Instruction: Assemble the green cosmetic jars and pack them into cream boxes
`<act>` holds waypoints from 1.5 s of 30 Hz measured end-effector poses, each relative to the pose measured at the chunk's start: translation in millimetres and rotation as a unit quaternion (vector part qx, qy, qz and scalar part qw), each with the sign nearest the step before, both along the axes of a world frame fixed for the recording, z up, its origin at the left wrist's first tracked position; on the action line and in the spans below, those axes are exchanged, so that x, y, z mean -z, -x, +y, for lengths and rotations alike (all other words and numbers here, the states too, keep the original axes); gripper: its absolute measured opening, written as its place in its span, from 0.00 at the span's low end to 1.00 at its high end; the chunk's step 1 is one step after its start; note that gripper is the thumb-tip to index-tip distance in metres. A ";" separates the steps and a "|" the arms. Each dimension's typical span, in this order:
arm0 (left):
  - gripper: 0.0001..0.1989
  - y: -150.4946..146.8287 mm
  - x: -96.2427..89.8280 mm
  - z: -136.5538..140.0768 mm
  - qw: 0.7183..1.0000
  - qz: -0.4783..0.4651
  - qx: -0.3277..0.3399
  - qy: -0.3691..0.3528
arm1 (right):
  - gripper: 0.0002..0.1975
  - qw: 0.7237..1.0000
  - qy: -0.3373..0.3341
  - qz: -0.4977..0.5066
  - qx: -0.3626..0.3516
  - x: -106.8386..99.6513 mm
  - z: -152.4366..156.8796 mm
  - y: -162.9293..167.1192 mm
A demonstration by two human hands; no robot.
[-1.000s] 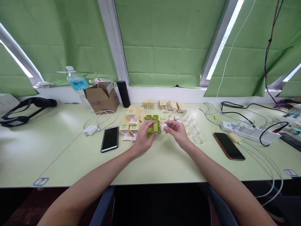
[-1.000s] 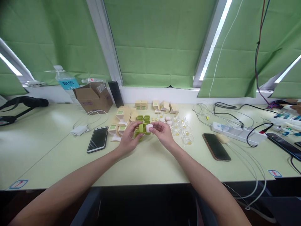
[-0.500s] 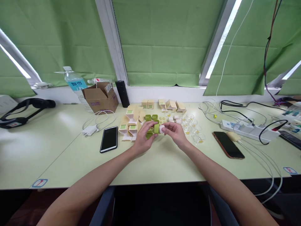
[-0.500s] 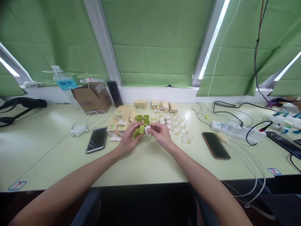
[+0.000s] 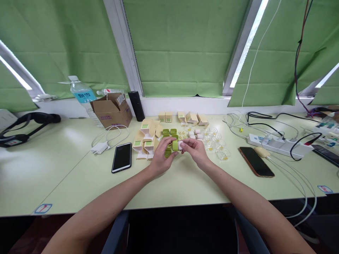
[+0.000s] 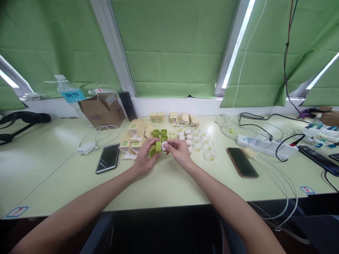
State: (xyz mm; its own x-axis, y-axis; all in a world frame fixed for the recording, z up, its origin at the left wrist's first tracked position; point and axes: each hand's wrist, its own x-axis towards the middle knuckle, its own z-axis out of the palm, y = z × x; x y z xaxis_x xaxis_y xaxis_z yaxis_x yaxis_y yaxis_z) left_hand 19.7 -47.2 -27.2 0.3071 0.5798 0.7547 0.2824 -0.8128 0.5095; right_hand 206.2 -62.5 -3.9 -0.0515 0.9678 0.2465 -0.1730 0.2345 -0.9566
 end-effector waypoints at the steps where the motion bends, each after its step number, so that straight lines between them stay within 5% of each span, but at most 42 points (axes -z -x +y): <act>1: 0.20 -0.4 0.2 -0.4 1.000 0.004 -0.003 -0.003 | 0.23 1.000 0.002 0.001 -0.001 0.1 -0.4 0.5; 15: 0.22 -5.7 7.0 -2.6 0.999 0.009 -0.037 0.012 | 0.26 0.999 0.029 0.034 -0.012 17.5 2.0 12.9; 20: 0.23 -6.4 5.4 1.7 0.991 -0.078 0.017 0.107 | 0.25 0.997 -0.051 -0.056 0.002 13.5 -3.4 8.8; 23: 0.27 -4.7 2.4 6.0 0.974 -0.127 0.045 0.185 | 0.21 0.966 -0.158 -0.193 0.070 10.1 -8.7 3.6; 27: 0.32 -3.3 0.3 9.3 0.946 -0.128 0.096 0.281 | 0.19 0.874 -0.313 -0.346 0.133 9.8 -11.9 -1.3; 32: 0.32 -7.1 -0.7 6.7 0.925 -0.136 0.151 0.322 | 0.14 0.790 -0.394 -0.443 0.160 13.9 -8.3 -1.4; 37: 0.34 -9.9 -6.3 2.2 0.914 -0.125 0.158 0.351 | 0.13 0.765 -0.460 -0.412 0.182 18.5 -1.6 -2.2; 45: 0.34 -10.8 -6.5 2.0 0.893 -0.139 0.204 0.377 | 0.15 0.763 -0.470 -0.404 0.184 19.7 0.4 -6.1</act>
